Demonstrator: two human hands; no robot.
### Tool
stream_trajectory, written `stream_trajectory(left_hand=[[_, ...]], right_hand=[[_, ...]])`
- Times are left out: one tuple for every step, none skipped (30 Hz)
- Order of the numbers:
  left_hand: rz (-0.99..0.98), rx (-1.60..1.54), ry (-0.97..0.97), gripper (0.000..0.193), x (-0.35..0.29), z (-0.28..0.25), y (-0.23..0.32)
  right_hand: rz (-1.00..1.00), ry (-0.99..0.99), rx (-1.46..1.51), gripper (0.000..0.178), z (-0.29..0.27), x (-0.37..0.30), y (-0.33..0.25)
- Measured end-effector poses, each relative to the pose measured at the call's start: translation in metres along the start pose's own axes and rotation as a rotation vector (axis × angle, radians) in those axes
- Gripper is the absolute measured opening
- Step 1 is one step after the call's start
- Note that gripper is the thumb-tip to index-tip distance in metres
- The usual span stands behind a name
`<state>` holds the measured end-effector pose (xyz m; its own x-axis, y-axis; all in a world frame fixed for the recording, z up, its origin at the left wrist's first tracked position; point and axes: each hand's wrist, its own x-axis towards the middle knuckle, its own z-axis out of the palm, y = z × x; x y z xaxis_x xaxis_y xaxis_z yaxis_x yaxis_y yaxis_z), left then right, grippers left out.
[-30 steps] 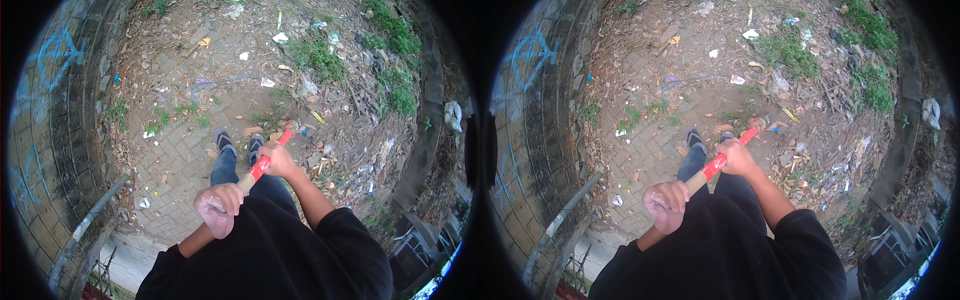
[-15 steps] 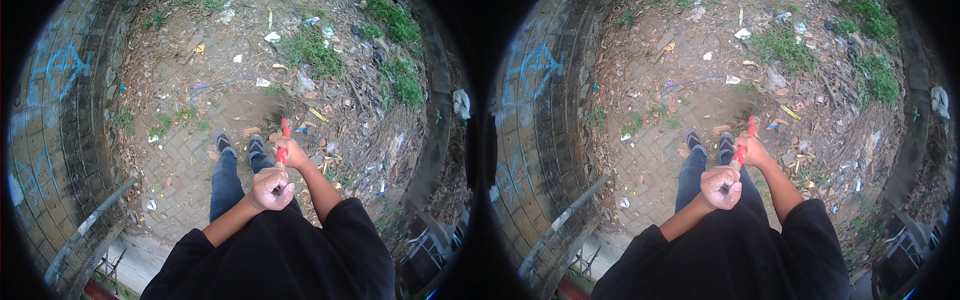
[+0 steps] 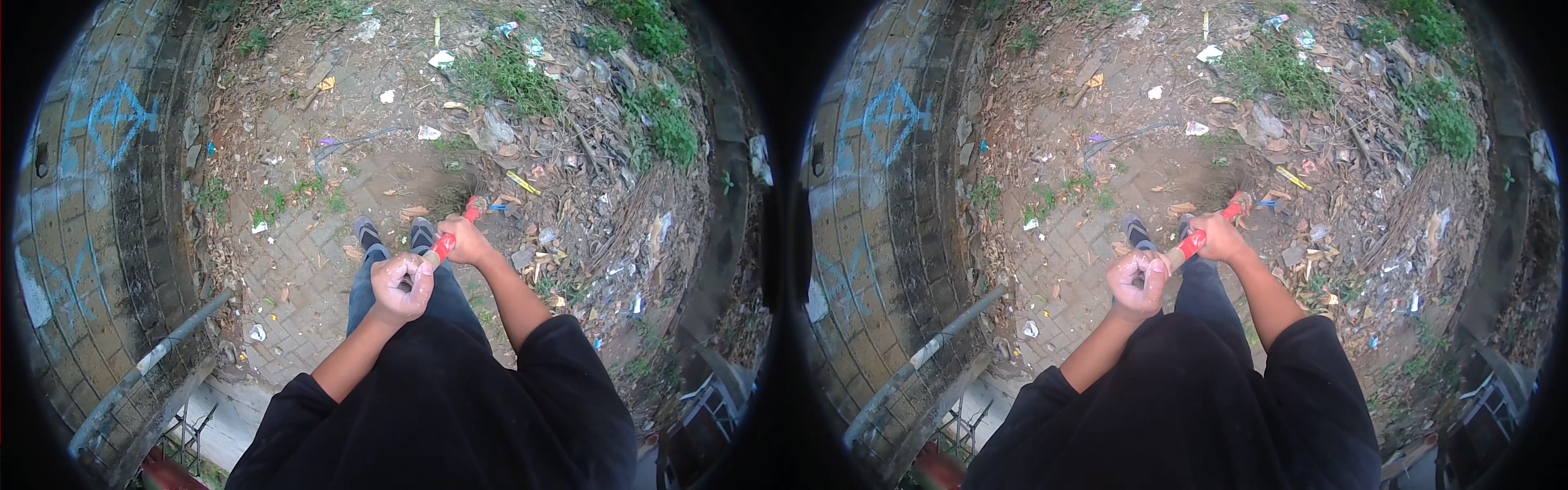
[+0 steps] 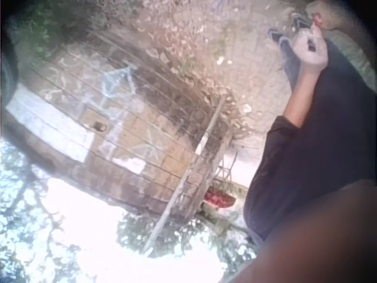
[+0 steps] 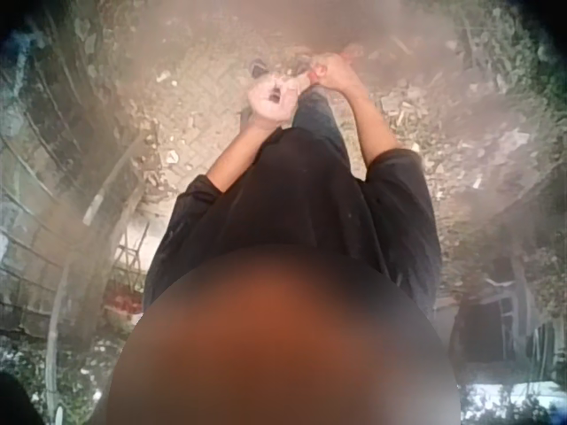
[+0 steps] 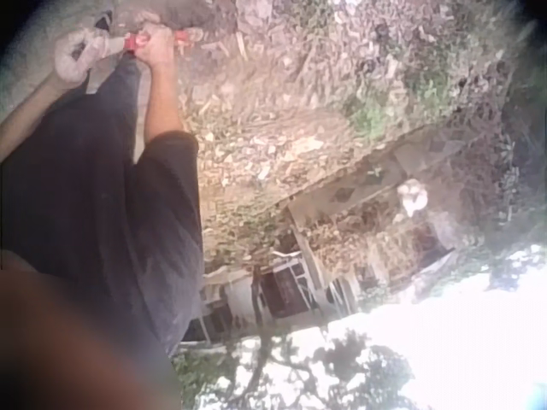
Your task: The person is sweeping dirt and debris from an outdoor concrete and dirt area using a broom.
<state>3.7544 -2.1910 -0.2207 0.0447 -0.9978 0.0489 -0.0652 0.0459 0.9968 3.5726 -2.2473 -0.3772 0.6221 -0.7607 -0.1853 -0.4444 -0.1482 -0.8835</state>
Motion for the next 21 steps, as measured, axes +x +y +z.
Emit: stream_trajectory(left_hand=[[0.096, 0.046, -0.044, 0.029, 0.005, 0.006, 0.016], [0.151, -0.022, -0.011, 0.028, 0.006, 0.007, 0.033], [0.205, -0.089, 0.026, 0.028, 0.005, 0.005, 0.048], [0.24, -0.179, 0.044, 0.027, 0.004, -0.001, 0.065], [0.271, -0.273, 0.06, 0.027, 0.001, -0.009, 0.082], [0.266, -0.279, 0.056, 0.027, -0.002, -0.015, 0.096], [0.304, -0.266, 0.046, 0.028, -0.006, -0.021, 0.111], [0.344, -0.254, 0.037, 0.03, -0.008, -0.024, 0.117], [0.339, -0.251, 0.039, 0.03, -0.009, -0.021, 0.113], [0.328, -0.134, -0.001, 0.03, -0.009, -0.014, 0.102], [0.315, -0.016, -0.045, 0.031, -0.008, -0.006, 0.091], [0.3, 0.029, -0.036, 0.031, -0.007, 0.001, 0.074], [0.239, 0.017, 0.022, 0.031, -0.008, 0.006, 0.052], [0.092, -0.036, 0.102, 0.032, -0.013, 0.011, 0.034], [-0.051, -0.13, 0.131, 0.033, -0.019, 0.011, 0.015], [-0.041, -0.169, 0.13, 0.034, -0.021, 0.023, 0.004], [0.003, -0.115, 0.076, 0.033, -0.018, 0.034, 0.006], [0.025, -0.137, 0.061, 0.033, -0.018, 0.043, 0.01], [0.052, -0.156, 0.048, 0.033, -0.017, 0.046, 0.016], [0.107, -0.184, -0.004, 0.033, -0.014, 0.044, 0.025], [0.162, -0.208, -0.054, 0.032, -0.011, 0.038, 0.037]], right_hand=[[0.012, 0.072, -0.038, 0.017, -0.008, -0.008, -0.003], [0.012, 0.071, -0.037, 0.017, -0.009, -0.014, -0.017], [-0.024, 0.127, -0.047, 0.017, -0.009, -0.018, -0.036], [-0.058, 0.19, -0.06, 0.016, -0.009, -0.018, -0.052], [-0.05, 0.194, -0.063, 0.016, -0.008, -0.017, -0.067], [-0.105, 0.212, -0.017, 0.016, -0.004, -0.015, -0.083], [-0.168, 0.225, 0.036, 0.017, 0.004, -0.01, -0.096], [-0.169, 0.22, 0.042, 0.017, 0.013, -0.002, -0.099], [-0.186, 0.14, 0.115, 0.017, 0.022, 0.008, -0.097], [-0.198, 0.061, 0.182, 0.018, 0.028, 0.014, -0.089], [-0.191, 0.062, 0.182, 0.018, 0.033, 0.017, -0.072], [-0.17, 0.022, 0.193, 0.02, 0.04, 0.018, -0.05], [-0.149, -0.02, 0.203, 0.022, 0.043, 0.017, -0.033], [-0.089, -0.038, 0.142, 0.022, 0.033, 0.006, -0.015], [-0.035, -0.058, 0.082, 0.023, 0.019, -0.007, 0.001], [-0.01, -0.037, 0.033, 0.022, 0.005, -0.02, 0.009], [0.023, -0.014, -0.018, 0.022, -0.01, -0.032, 0.014], [0.025, -0.02, -0.02, 0.022, -0.017, -0.04, 0.012], [0.038, 0.02, -0.051, 0.021, -0.022, -0.046, 0.006], [0.064, 0.065, -0.089, 0.021, -0.028, -0.054, 0.0], [0.068, 0.063, -0.095, 0.021, -0.029, -0.06, -0.009]])
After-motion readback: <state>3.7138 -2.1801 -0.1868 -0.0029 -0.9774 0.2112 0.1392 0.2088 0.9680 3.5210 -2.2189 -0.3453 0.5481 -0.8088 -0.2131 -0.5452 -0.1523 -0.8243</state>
